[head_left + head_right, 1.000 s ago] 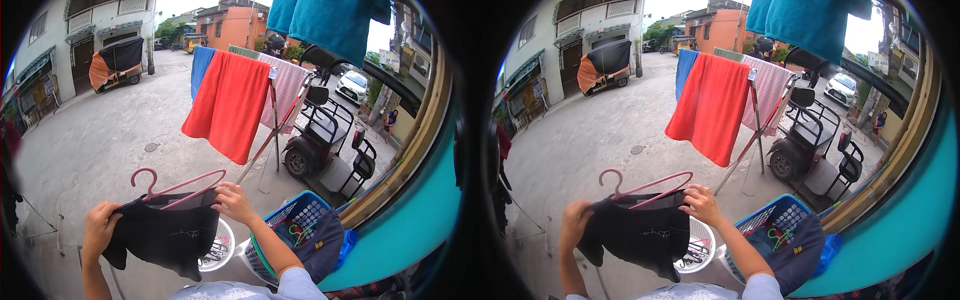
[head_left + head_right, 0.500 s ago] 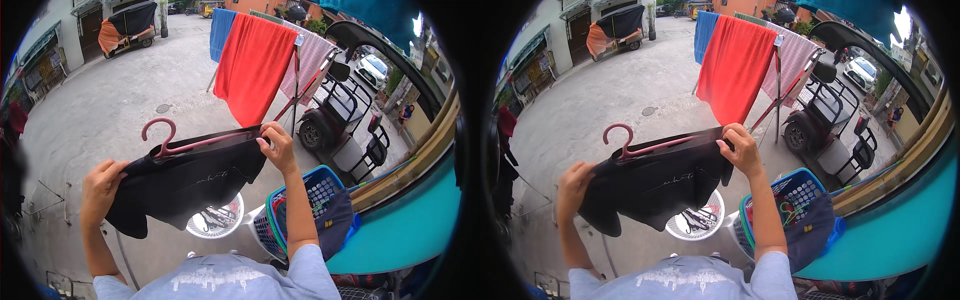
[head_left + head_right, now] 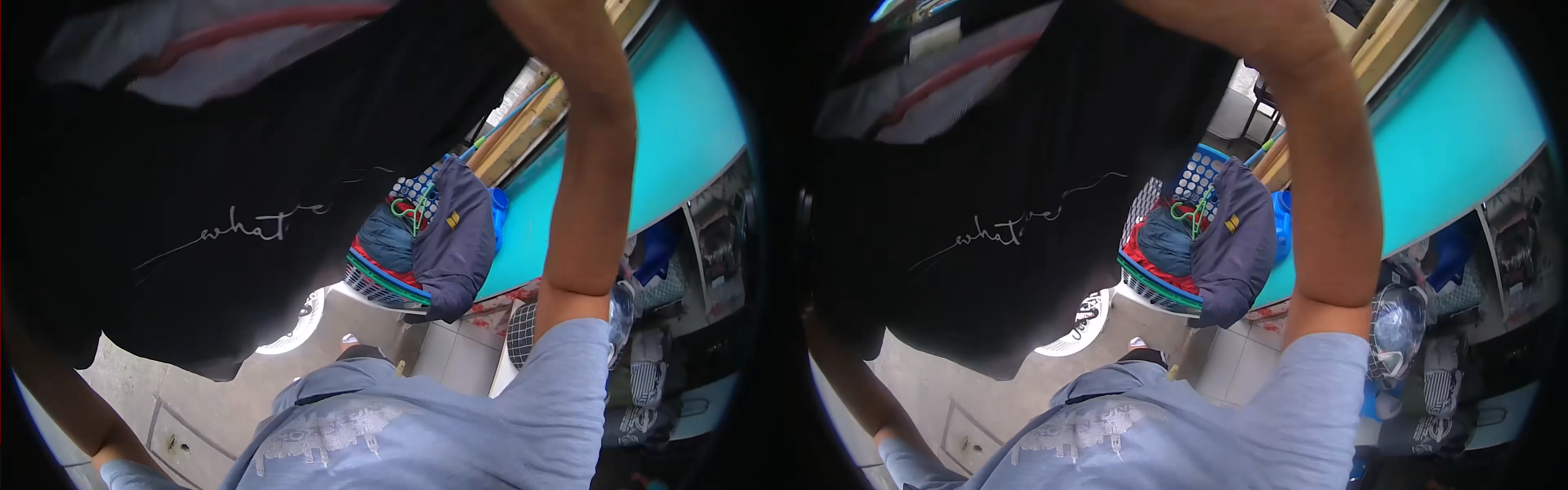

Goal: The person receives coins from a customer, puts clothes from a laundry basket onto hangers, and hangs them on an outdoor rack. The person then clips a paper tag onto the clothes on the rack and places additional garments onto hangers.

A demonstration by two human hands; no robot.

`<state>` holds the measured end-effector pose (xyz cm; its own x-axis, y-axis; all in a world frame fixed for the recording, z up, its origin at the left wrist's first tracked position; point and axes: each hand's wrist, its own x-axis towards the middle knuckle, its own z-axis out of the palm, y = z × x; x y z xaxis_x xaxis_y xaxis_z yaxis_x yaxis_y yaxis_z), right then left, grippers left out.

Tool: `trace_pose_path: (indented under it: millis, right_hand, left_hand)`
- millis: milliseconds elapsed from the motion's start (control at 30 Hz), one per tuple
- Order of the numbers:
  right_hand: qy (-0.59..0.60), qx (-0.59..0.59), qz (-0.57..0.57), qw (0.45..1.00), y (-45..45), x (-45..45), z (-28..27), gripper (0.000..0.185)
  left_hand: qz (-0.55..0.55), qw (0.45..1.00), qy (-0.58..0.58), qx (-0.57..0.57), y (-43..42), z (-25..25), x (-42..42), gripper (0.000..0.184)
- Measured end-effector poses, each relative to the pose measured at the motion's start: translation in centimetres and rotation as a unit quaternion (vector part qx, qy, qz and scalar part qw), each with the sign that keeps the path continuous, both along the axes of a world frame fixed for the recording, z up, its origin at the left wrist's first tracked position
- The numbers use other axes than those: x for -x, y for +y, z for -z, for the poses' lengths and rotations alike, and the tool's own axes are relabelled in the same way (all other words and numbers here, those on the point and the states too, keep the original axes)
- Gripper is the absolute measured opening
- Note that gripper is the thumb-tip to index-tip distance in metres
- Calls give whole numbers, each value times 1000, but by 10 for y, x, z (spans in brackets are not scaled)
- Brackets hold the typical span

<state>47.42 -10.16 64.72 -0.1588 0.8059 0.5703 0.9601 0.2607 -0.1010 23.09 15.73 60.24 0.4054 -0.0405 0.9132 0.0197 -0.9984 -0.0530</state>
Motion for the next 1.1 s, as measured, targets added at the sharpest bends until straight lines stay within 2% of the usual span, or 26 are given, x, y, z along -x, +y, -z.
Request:
trace_pose_path:
  millis: [33, 100, 167, 233, 300, 333, 367, 433, 467, 533, 567, 600, 667, 700, 800, 833, 900, 967, 1000, 1067, 1100]
  right_hand:
    - [-9, -29, 13, 999, -17, -10, -8, 28]
    - [41, 4, 90, 995, -93, -56, -63, 29]
    - [10, 5, 240, 971, -147, -32, -89, 28]
    - [22, -1, 325, 945, -208, -18, -108, 31]
    - [56, -21, 386, 920, -279, -6, -118, 35]
    - [76, -32, 416, 906, -314, 0, -123, 36]
    - [93, -41, 449, 888, -344, 5, -130, 38]
    - [110, -50, 551, 826, -399, 9, -141, 38]
    - [115, -49, 609, 783, -421, 11, -147, 37]
    - [126, -52, 715, 686, -455, 3, -146, 34]
    - [61, -75, 757, 646, -458, 0, -128, 31]
    - [-12, -59, 776, 628, -477, -6, -119, 32]
    - [-55, -38, 780, 622, -526, -22, -111, 33]
    - [-67, 6, 780, 622, -505, -21, -141, 30]
    - [-130, 90, 791, 591, -528, -35, -151, 27]
    - [-158, 57, 781, 602, -545, -40, -147, 26]
    - [-201, 49, 786, 583, -555, -48, -136, 26]
    - [-227, 71, 811, 535, -549, -45, -117, 25]
    - [-236, 71, 811, 531, -538, -44, -105, 25]
    - [-122, 52, 806, 577, -505, -50, -72, 20]
    - [22, 45, 774, 631, -482, -59, -49, 16]
  left_hand:
    - [10, 999, -26, -34, -1, -5, -14, 18]
    - [23, 991, -81, -103, -2, -14, -43, 23]
    - [104, 985, -121, -67, 23, -14, -78, 29]
    - [193, 979, -56, 18, 63, 6, -115, 35]
    - [214, 961, 32, 170, 51, 62, -159, 45]
    - [235, 965, 36, 107, 40, 65, -176, 41]
    - [293, 929, 73, 213, 16, 80, -199, 41]
    - [350, 891, 127, 260, -34, 92, -217, 38]
    - [390, 864, 155, 279, -44, 98, -223, 36]
    - [405, 833, 214, 310, -71, 110, -240, 34]
    - [411, 817, 246, 322, -79, 116, -246, 34]
    - [411, 807, 258, 336, -90, 121, -250, 33]
    - [398, 789, 293, 364, -101, 135, -259, 31]
    - [389, 779, 304, 386, -79, 120, -253, 30]
    - [381, 748, 334, 429, -65, 133, -255, 29]
    - [382, 737, 340, 442, -65, 138, -255, 29]
    - [377, 710, 361, 473, -64, 149, -248, 29]
    - [375, 685, 391, 487, -67, 165, -250, 28]
    - [371, 682, 388, 497, -70, 170, -244, 28]
    - [359, 669, 403, 511, -67, 189, -237, 29]
    - [360, 656, 409, 523, -65, 197, -235, 29]
